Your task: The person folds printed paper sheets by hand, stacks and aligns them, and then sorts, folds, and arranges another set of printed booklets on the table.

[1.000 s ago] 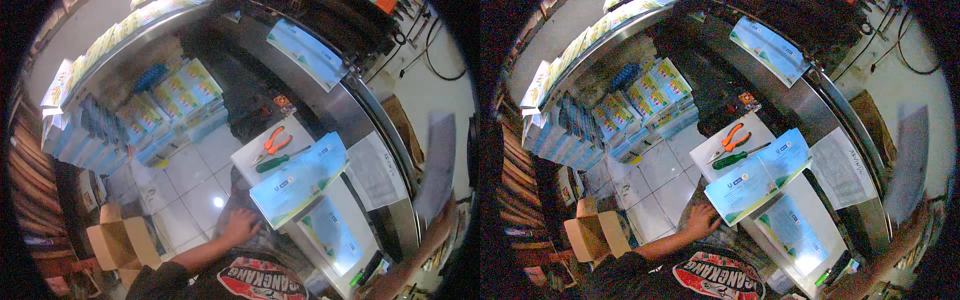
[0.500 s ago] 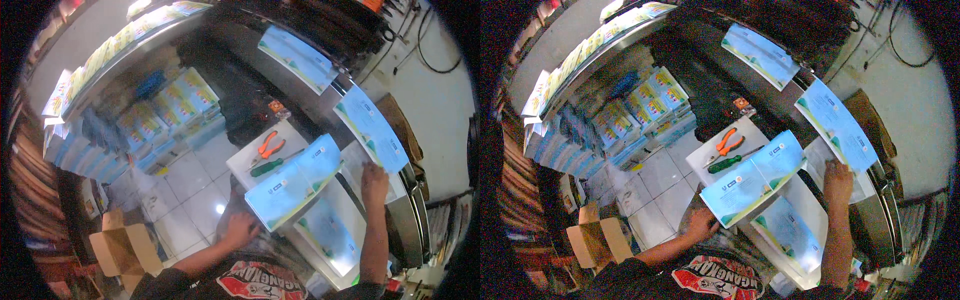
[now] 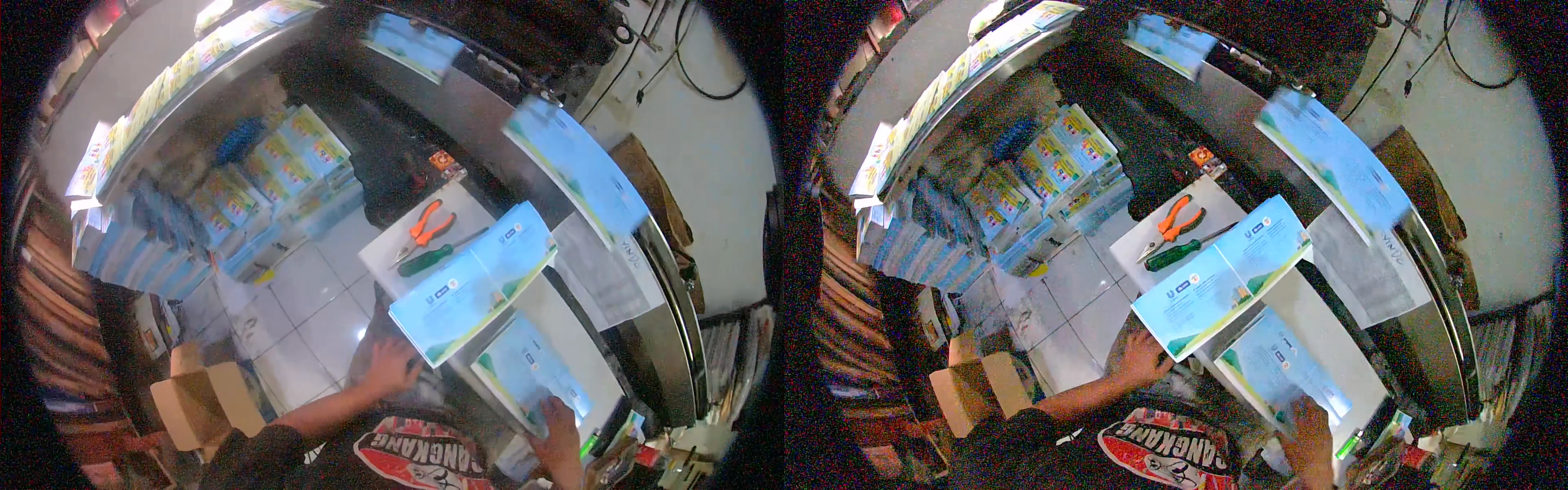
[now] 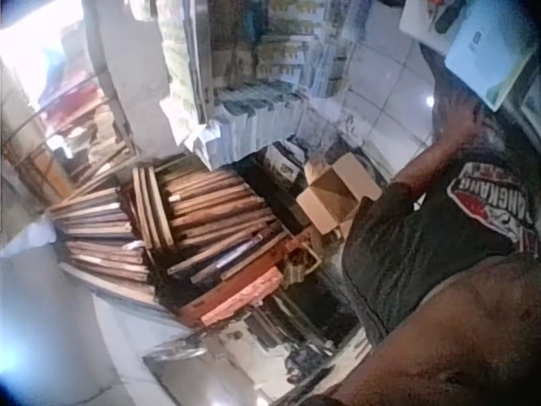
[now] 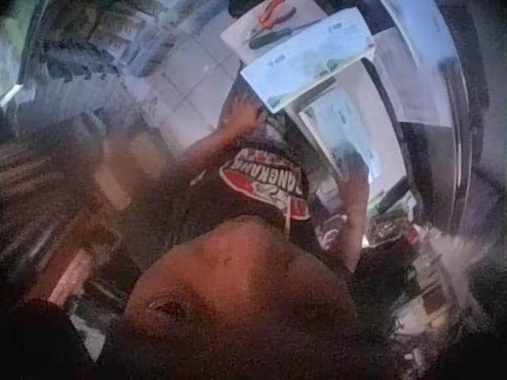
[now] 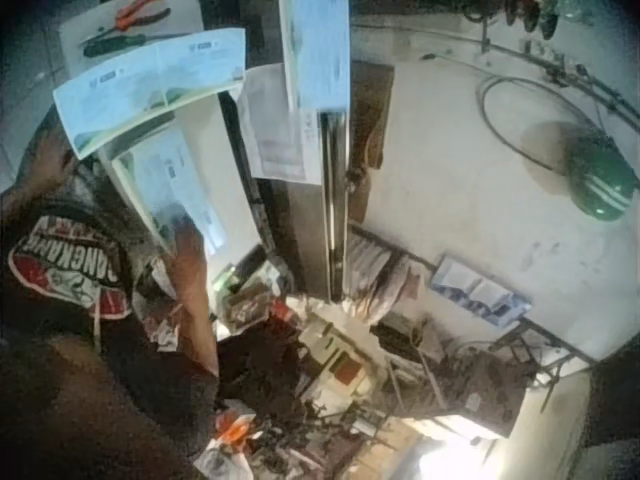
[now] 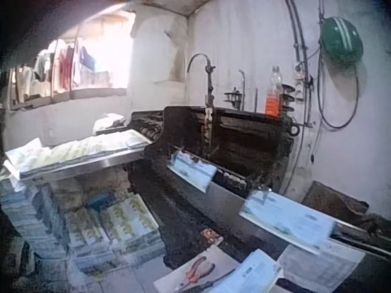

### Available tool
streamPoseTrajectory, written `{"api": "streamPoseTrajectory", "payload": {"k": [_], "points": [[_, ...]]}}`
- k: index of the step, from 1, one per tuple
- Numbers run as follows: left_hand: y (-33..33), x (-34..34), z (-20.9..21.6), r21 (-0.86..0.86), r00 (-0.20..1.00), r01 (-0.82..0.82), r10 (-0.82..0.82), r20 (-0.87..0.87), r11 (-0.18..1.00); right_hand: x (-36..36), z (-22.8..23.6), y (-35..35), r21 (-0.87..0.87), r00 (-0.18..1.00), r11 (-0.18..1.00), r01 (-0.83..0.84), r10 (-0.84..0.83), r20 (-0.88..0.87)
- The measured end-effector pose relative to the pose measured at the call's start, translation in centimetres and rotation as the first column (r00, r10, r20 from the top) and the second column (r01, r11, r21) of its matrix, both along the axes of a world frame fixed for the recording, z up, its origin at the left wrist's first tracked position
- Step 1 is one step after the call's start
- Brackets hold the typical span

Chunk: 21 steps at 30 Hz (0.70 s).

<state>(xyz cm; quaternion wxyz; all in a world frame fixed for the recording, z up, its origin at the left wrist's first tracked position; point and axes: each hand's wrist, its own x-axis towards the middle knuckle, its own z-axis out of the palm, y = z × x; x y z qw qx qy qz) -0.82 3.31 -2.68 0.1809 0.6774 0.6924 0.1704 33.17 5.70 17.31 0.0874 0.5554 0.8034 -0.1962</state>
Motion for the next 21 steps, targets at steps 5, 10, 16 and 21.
{"api": "streamPoseTrajectory", "payload": {"k": [5, 10, 16, 21], "points": [[0.3, -0.7, 0.8, -0.03, 0.998, -0.001, 0.003, 0.061, 1.0, 4.6, 4.8, 4.8, 0.042, 0.928, 0.927, 0.373, -0.373, -0.01], [0.7, -1.3, 0.9, -0.083, 0.995, 0.005, 0.003, 0.1, 0.997, 13.2, 11.7, 12.0, 0.638, 0.898, 0.657, 0.402, -0.417, -0.136], [0.1, -1.4, 0.3, -0.022, 0.996, -0.053, 0.054, 0.074, 0.998, 4.9, 14.1, 27.7, 0.957, 0.956, 0.167, -0.237, -0.133, 0.26], [0.0, -1.1, -0.1, 0.034, 0.99, -0.072, 0.067, 0.126, 0.997, -5.9, 6.1, 32.8, 0.861, 0.967, 0.446, -0.243, 0.04, 0.252]]}}
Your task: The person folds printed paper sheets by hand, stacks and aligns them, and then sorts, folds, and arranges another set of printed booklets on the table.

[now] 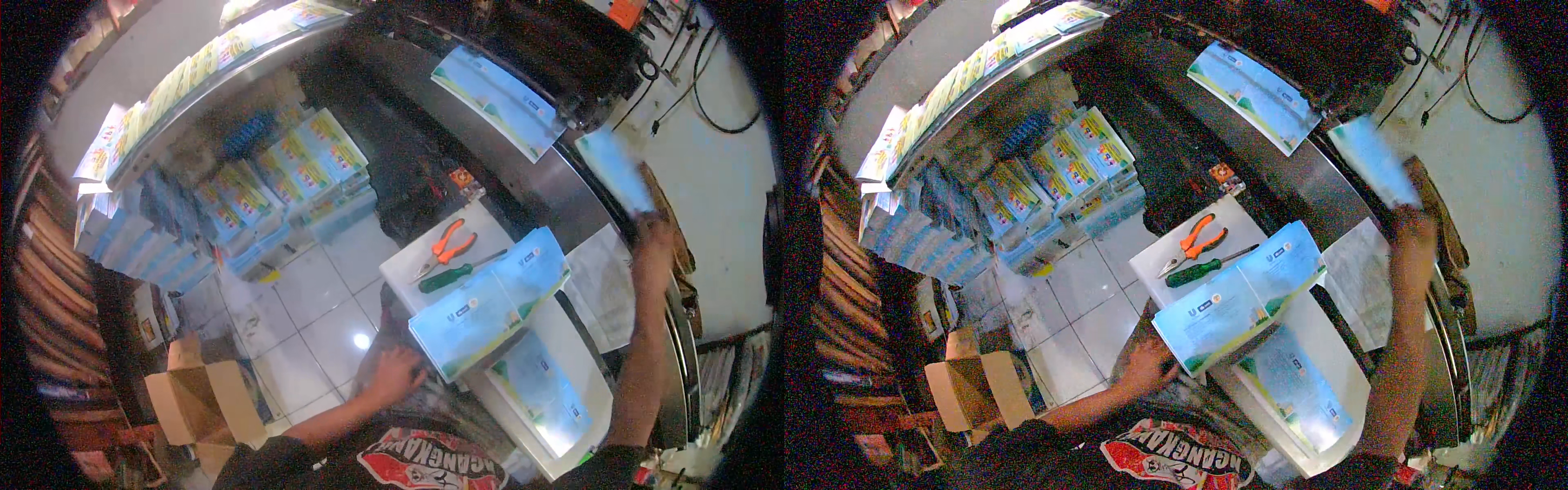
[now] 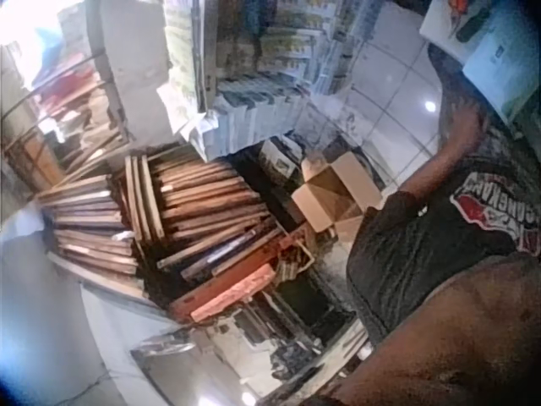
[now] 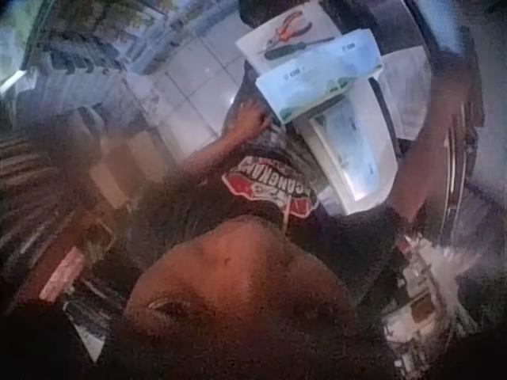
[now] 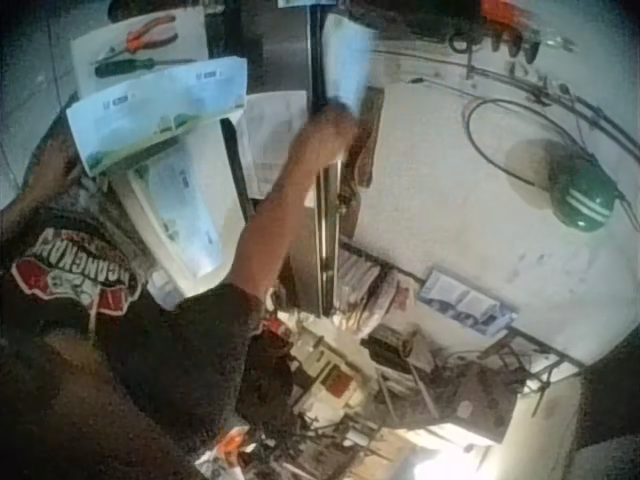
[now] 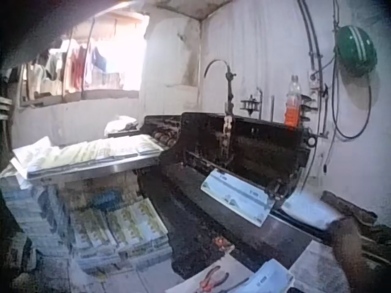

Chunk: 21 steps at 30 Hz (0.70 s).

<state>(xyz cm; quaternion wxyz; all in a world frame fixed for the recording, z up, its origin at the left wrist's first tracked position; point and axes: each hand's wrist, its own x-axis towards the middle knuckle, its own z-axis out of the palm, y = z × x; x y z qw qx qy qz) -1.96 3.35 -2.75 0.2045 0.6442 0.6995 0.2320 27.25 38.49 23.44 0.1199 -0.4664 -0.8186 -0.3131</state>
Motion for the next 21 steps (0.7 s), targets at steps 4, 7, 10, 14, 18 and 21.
{"api": "streamPoseTrajectory", "payload": {"k": [4, 7, 10, 14, 18, 21], "points": [[0.3, 0.4, 0.5, -0.072, 0.999, 0.023, -0.025, -0.024, 0.997, -0.7, -3.4, -3.0, -0.043, 0.992, 0.992, -0.122, 0.12, -0.049], [0.0, 0.7, 0.4, -0.011, 0.999, 0.026, -0.026, -0.022, 1.0, 1.8, -5.9, -6.9, -0.355, 0.995, 0.935, 0.008, -0.042, -0.088], [0.2, 0.7, 0.7, -0.057, 1.0, 0.012, -0.013, -0.009, 0.998, 1.9, -6.4, -13.8, -0.546, 0.995, 0.838, -0.012, -0.045, -0.09], [0.4, 0.7, 1.1, -0.095, 0.997, 0.054, -0.059, -0.052, 0.994, 3.7, -6.5, -24.7, -0.783, 0.965, 0.621, 0.031, -0.223, -0.138], [0.3, 1.1, 0.6, -0.002, 0.994, 0.049, -0.049, -0.1, 0.999, 4.2, -8.5, -33.0, -0.805, 0.944, 0.511, 0.303, -0.274, 0.181], [0.6, 0.9, 1.5, -0.07, 0.996, 0.068, -0.072, -0.061, 0.995, 5.2, -7.1, -33.1, -0.882, 0.951, 0.429, 0.196, -0.301, 0.065]]}}
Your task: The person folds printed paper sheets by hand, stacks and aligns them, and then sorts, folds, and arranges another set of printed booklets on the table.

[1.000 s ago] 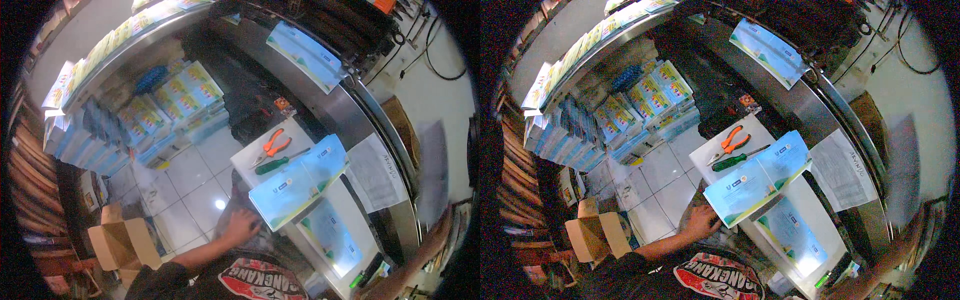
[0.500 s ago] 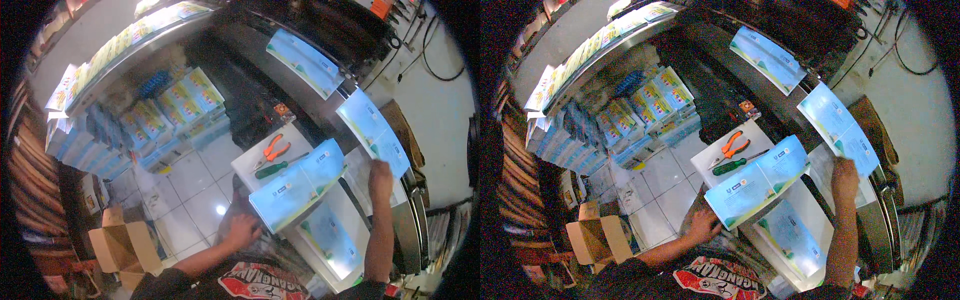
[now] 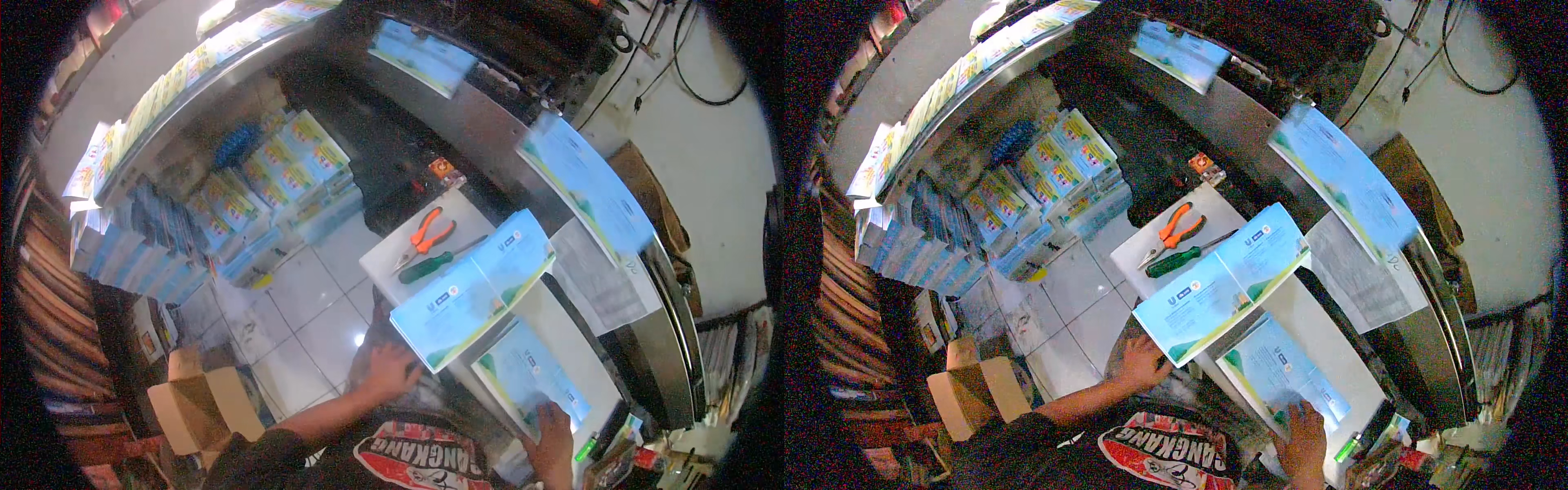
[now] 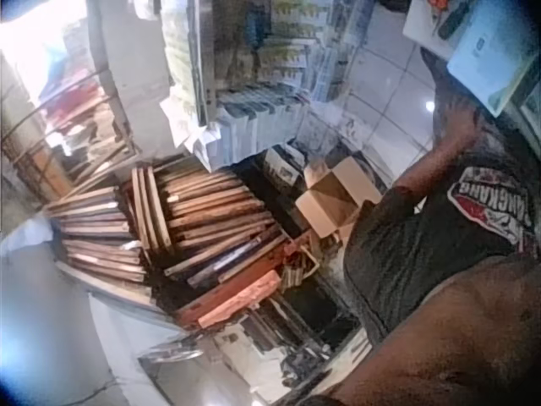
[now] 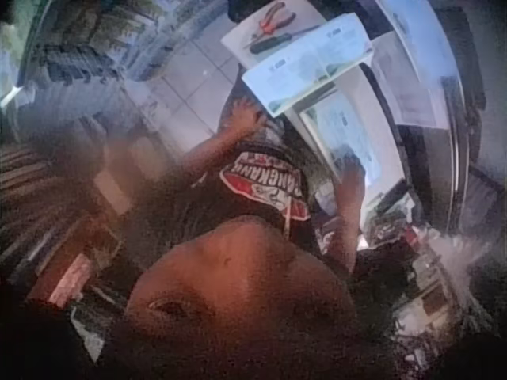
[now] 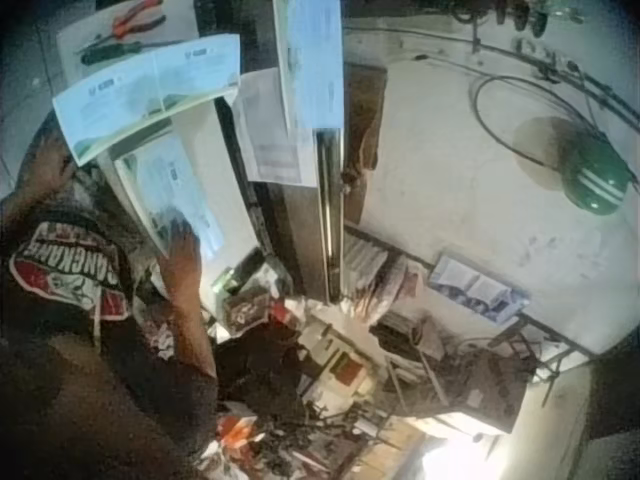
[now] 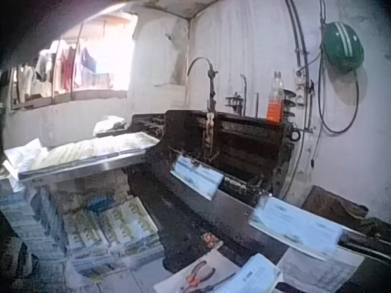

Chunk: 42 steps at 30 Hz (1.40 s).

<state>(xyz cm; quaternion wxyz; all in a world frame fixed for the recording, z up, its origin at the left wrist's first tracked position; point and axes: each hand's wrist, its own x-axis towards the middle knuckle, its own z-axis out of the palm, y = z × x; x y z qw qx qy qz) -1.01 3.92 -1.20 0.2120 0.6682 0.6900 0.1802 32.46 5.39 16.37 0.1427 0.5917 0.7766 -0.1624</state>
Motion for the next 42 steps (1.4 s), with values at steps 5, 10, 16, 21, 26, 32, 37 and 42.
{"api": "streamPoseTrajectory", "payload": {"k": [5, 10, 16, 21, 26, 32, 37, 42], "points": [[-0.4, -0.5, -0.8, 0.043, 1.0, -0.001, 0.002, -0.019, 0.999, 2.9, 4.1, 3.4, 0.1, 0.974, 0.976, 0.195, -0.18, -0.139], [-0.6, -1.1, -0.6, 0.001, 1.0, -0.02, 0.02, 0.023, 1.0, 16.2, 10.2, 11.8, 0.548, 0.888, 0.707, 0.448, -0.425, -0.177], [-0.4, -1.1, -0.4, 0.056, 0.999, -0.042, 0.042, 0.014, 0.998, 6.3, 16.1, 24.4, 0.969, 0.976, 0.151, -0.196, -0.07, 0.209], [-0.2, -1.2, 0.2, -0.026, 0.996, -0.063, 0.064, 0.058, 0.998, -3.6, 8.4, 32.9, 0.853, 0.99, 0.513, -0.097, 0.141, 0.028], [-0.4, -0.9, -1.5, 0.076, 0.993, -0.081, 0.073, 0.095, 0.994, -6.4, 3.6, 29.2, 0.831, 0.922, 0.422, -0.363, 0.293, 0.254], [-0.6, -0.5, -0.7, 0.005, 0.997, -0.065, 0.064, 0.043, 0.998, -2.4, 0.0, 17.7, 0.388, 0.993, 0.917, -0.09, 0.112, -0.036], [-0.4, 0.0, -0.9, 0.036, 0.998, -0.057, 0.056, 0.017, 0.998, -1.6, -0.2, 4.5, 0.107, 0.997, 0.993, 0.041, -0.047, 0.056], [0.0, -0.1, -0.9, 0.045, 0.999, -0.038, 0.038, 0.0, 0.998, 0.1, -1.4, -0.6, 0.155, 0.999, 0.987, -0.043, 0.039, 0.025]]}}
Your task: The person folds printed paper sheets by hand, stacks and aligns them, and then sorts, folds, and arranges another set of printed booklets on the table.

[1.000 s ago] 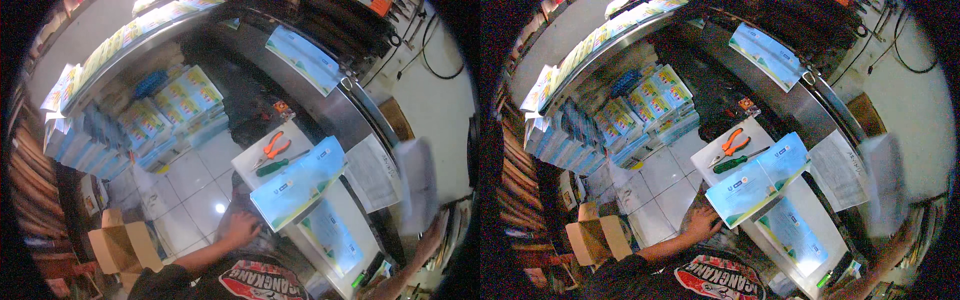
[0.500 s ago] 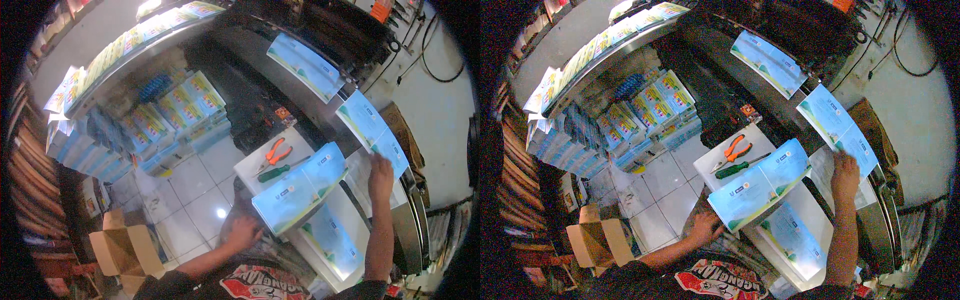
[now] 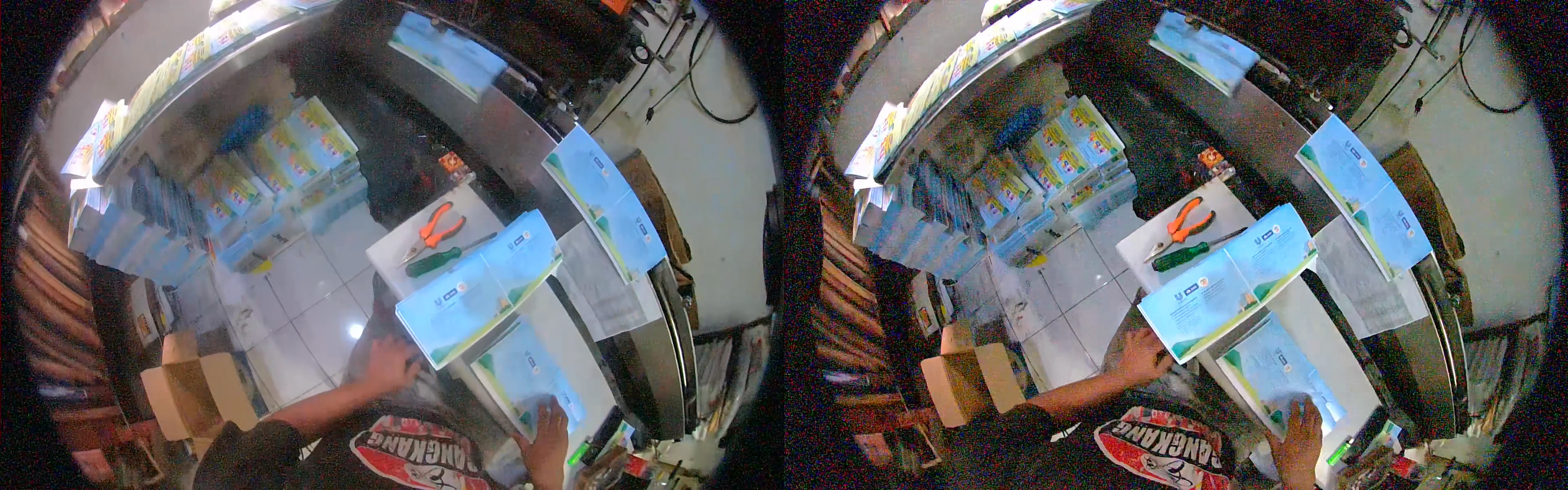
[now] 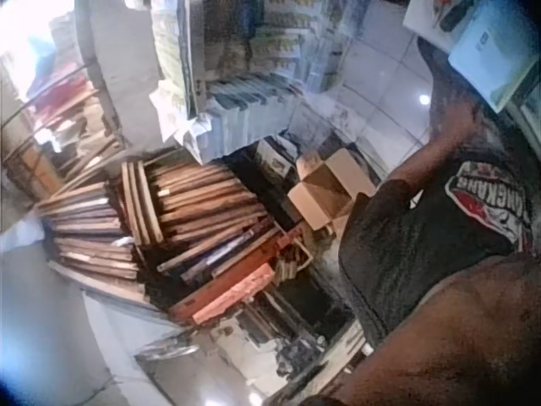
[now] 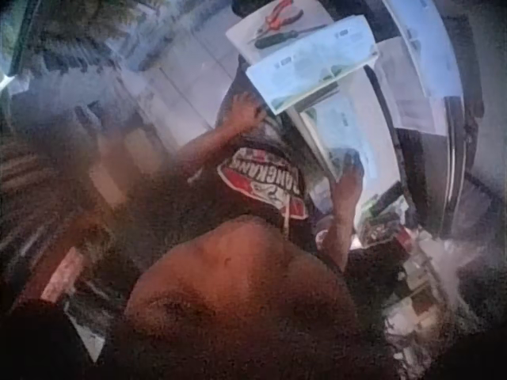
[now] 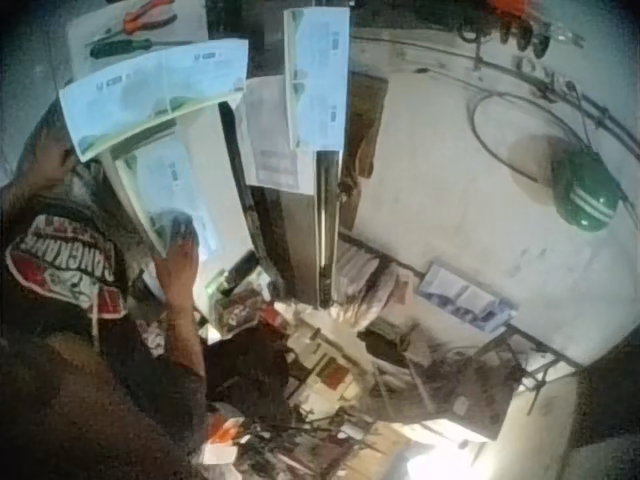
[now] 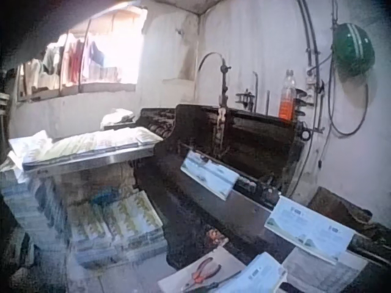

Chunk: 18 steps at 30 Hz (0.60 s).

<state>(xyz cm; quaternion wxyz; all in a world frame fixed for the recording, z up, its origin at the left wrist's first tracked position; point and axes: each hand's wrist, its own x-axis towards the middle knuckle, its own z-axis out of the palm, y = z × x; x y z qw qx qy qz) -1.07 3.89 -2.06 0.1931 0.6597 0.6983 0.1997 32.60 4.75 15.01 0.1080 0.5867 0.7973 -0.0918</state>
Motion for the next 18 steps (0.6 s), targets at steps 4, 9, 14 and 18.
{"api": "streamPoseTrajectory", "payload": {"k": [4, 9, 14, 18], "points": [[-0.3, -0.2, 0.2, -0.049, 1.0, 0.0, 0.0, -0.007, 0.999, 0.7, 3.1, 2.0, -0.09, 0.974, 0.996, -0.012, -0.008, -0.227], [-0.5, -0.8, 0.1, -0.072, 0.999, -0.018, 0.021, 0.045, 0.997, 4.0, 9.1, 7.2, -0.1, 0.895, 0.891, 0.442, -0.445, -0.006], [-0.3, -1.3, 0.1, -0.145, 0.999, 0.008, 0.0, 0.049, 0.989, 20.2, 13.0, 15.9, 0.745, 0.96, 0.606, 0.28, -0.151, -0.238], [0.0, -1.4, 0.5, -0.164, 0.995, 0.018, -0.002, 0.097, 0.986, 8.4, 19.2, 24.2, 0.937, 0.998, 0.345, 0.059, 0.011, -0.067]]}}
